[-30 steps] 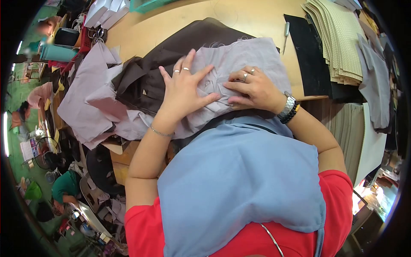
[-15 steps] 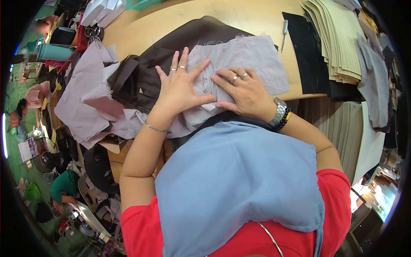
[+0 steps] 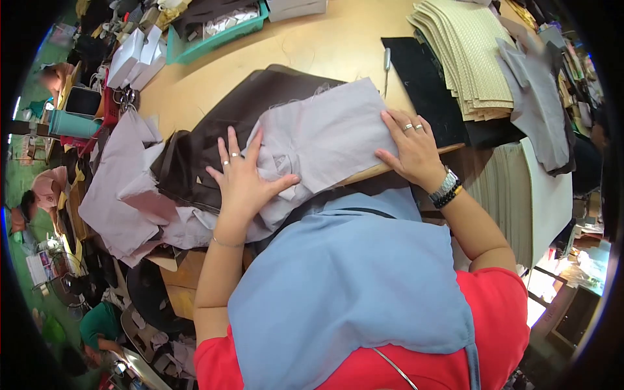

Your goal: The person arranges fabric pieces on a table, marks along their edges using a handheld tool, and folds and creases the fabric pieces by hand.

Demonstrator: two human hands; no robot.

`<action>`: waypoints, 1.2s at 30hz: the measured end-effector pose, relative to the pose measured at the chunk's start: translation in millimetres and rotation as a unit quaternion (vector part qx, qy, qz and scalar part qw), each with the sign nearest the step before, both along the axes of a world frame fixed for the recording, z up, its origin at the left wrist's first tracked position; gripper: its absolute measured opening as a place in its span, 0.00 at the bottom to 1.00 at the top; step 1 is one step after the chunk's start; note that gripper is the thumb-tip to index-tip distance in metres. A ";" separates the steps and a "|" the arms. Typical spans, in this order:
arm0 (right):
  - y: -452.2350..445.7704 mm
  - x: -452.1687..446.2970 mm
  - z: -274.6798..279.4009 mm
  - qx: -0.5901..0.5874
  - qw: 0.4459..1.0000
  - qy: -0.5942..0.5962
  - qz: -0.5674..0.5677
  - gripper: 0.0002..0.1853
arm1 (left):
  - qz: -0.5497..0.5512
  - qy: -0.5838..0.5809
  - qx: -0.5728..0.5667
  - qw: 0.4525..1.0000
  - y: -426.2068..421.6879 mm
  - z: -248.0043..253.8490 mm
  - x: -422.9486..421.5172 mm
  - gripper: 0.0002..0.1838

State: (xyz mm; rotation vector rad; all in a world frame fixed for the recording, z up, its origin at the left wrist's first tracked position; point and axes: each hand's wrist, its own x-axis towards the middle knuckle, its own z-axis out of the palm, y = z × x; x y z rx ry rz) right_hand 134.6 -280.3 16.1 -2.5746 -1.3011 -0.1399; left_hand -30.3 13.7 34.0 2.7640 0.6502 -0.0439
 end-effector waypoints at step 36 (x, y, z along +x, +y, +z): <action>-272.1 197.8 282.0 0.314 0.819 -0.384 -0.287 0.08 | -0.130 -0.258 -0.263 0.921 -14.3 -32.0 20.0 0.22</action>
